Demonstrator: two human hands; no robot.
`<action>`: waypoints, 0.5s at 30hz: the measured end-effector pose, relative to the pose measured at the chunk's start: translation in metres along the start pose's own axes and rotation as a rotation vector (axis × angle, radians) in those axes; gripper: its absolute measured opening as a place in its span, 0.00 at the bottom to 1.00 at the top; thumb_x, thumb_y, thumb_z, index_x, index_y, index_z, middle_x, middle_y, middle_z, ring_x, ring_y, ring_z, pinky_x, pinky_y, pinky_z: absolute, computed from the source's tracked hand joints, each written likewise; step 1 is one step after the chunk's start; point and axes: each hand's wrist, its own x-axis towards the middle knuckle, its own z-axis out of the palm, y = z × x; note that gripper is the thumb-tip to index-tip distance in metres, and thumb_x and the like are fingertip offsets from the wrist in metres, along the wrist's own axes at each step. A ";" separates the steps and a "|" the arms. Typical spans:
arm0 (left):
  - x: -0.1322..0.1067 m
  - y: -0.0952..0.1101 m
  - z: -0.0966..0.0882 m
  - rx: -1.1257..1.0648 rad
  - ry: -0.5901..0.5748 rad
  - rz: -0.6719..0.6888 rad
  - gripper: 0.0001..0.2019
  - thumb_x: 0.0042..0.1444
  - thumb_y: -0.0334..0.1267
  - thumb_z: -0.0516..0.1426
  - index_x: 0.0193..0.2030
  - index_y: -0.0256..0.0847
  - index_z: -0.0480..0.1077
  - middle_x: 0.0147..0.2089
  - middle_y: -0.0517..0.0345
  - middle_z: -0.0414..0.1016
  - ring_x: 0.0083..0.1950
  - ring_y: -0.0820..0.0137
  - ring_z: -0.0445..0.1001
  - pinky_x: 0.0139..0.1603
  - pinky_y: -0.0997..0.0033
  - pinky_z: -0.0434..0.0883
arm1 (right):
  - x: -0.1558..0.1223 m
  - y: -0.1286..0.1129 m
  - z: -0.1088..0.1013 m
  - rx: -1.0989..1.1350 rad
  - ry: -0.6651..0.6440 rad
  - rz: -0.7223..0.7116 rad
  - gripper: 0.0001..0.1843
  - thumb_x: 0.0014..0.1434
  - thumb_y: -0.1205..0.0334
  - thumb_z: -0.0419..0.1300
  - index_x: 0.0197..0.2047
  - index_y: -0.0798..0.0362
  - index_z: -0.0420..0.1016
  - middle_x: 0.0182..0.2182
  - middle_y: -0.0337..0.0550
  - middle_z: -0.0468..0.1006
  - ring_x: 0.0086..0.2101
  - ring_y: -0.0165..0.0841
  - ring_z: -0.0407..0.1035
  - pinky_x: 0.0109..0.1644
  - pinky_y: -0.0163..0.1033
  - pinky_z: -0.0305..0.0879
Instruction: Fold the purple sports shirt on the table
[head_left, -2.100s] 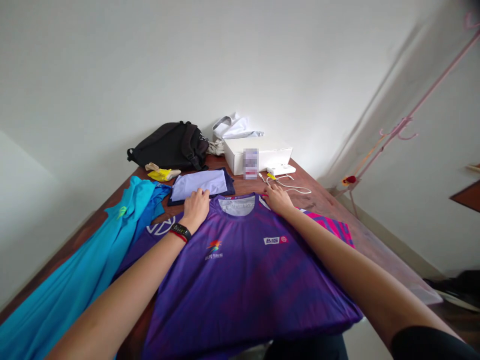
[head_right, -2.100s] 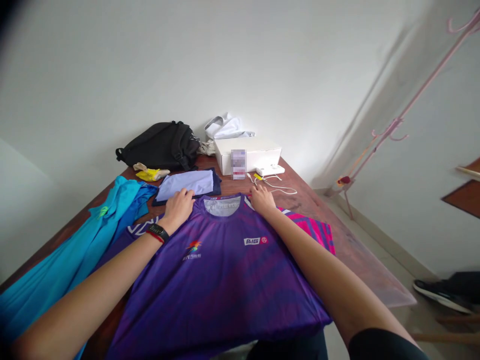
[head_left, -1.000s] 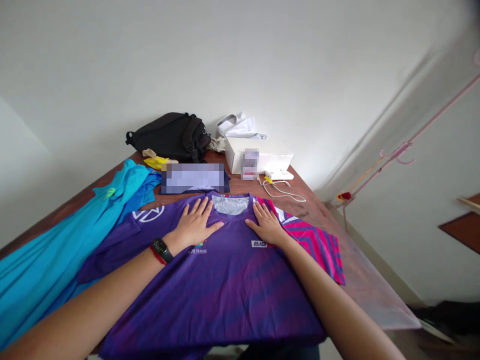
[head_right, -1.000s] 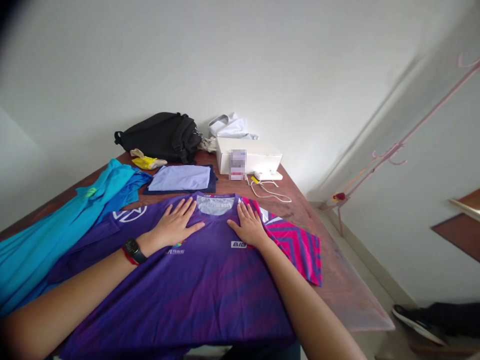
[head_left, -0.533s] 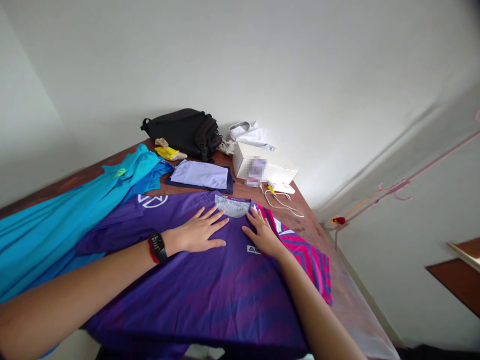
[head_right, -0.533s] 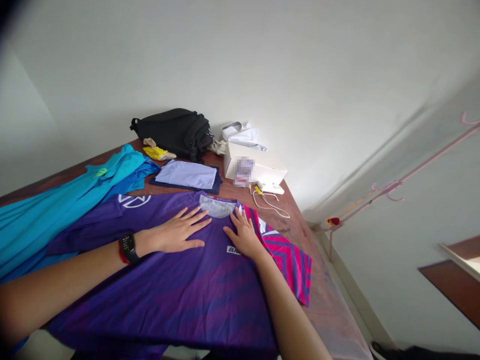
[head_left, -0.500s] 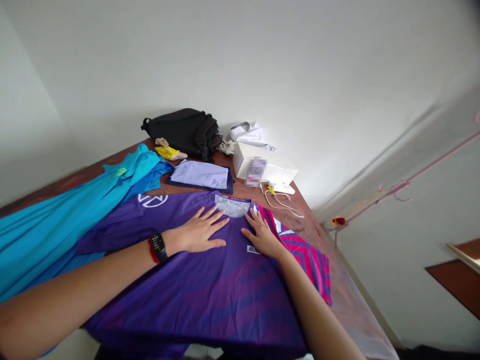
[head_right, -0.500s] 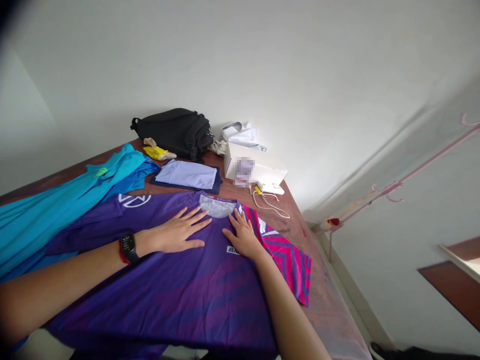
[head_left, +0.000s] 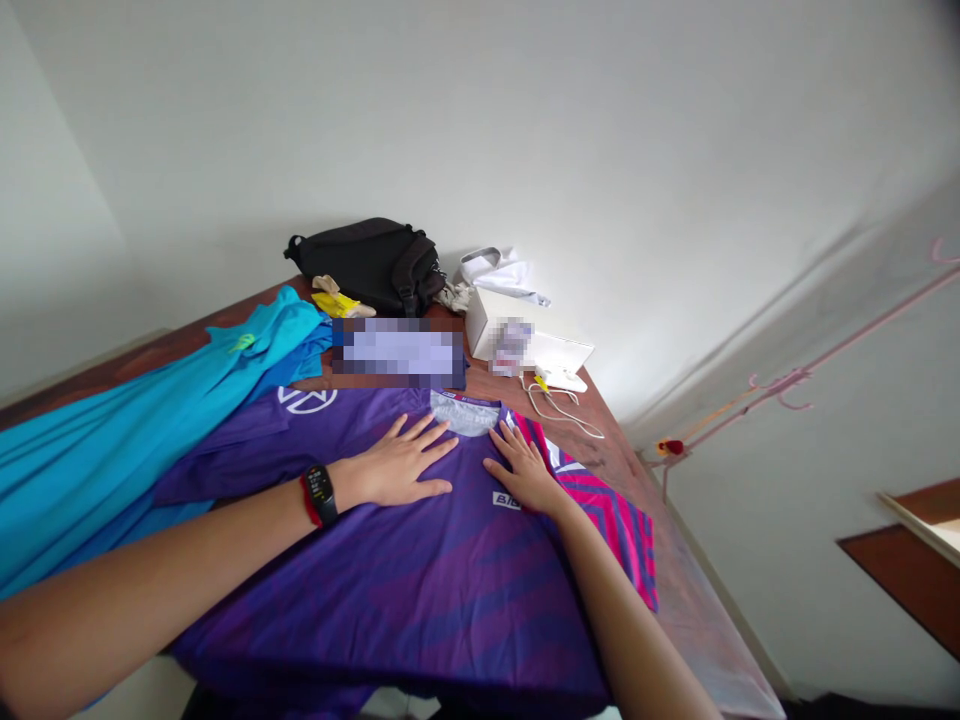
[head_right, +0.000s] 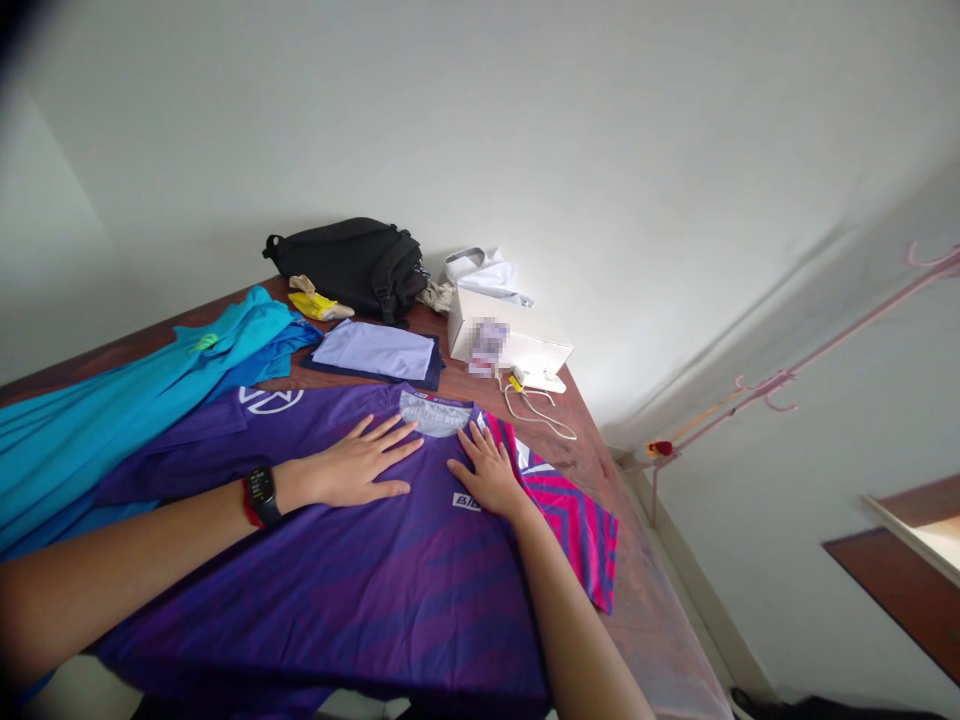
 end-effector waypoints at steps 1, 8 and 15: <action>0.000 0.000 0.000 -0.001 0.001 0.001 0.37 0.66 0.67 0.45 0.77 0.55 0.49 0.79 0.53 0.42 0.79 0.48 0.38 0.73 0.35 0.39 | 0.000 0.000 0.000 0.000 0.000 0.004 0.40 0.69 0.36 0.47 0.76 0.46 0.48 0.76 0.42 0.39 0.74 0.44 0.30 0.75 0.59 0.32; 0.001 -0.001 -0.001 -0.014 -0.027 0.000 0.38 0.66 0.67 0.44 0.77 0.53 0.47 0.79 0.52 0.40 0.79 0.47 0.37 0.73 0.32 0.39 | 0.002 0.003 -0.001 -0.004 -0.003 0.020 0.40 0.68 0.36 0.48 0.76 0.46 0.49 0.76 0.41 0.39 0.74 0.45 0.30 0.75 0.58 0.34; 0.002 0.001 -0.007 -0.009 -0.079 -0.005 0.39 0.66 0.68 0.43 0.77 0.51 0.46 0.79 0.51 0.38 0.79 0.47 0.36 0.73 0.33 0.38 | 0.003 0.011 -0.002 0.001 0.049 0.103 0.42 0.68 0.38 0.50 0.77 0.51 0.47 0.76 0.45 0.39 0.74 0.47 0.30 0.75 0.58 0.35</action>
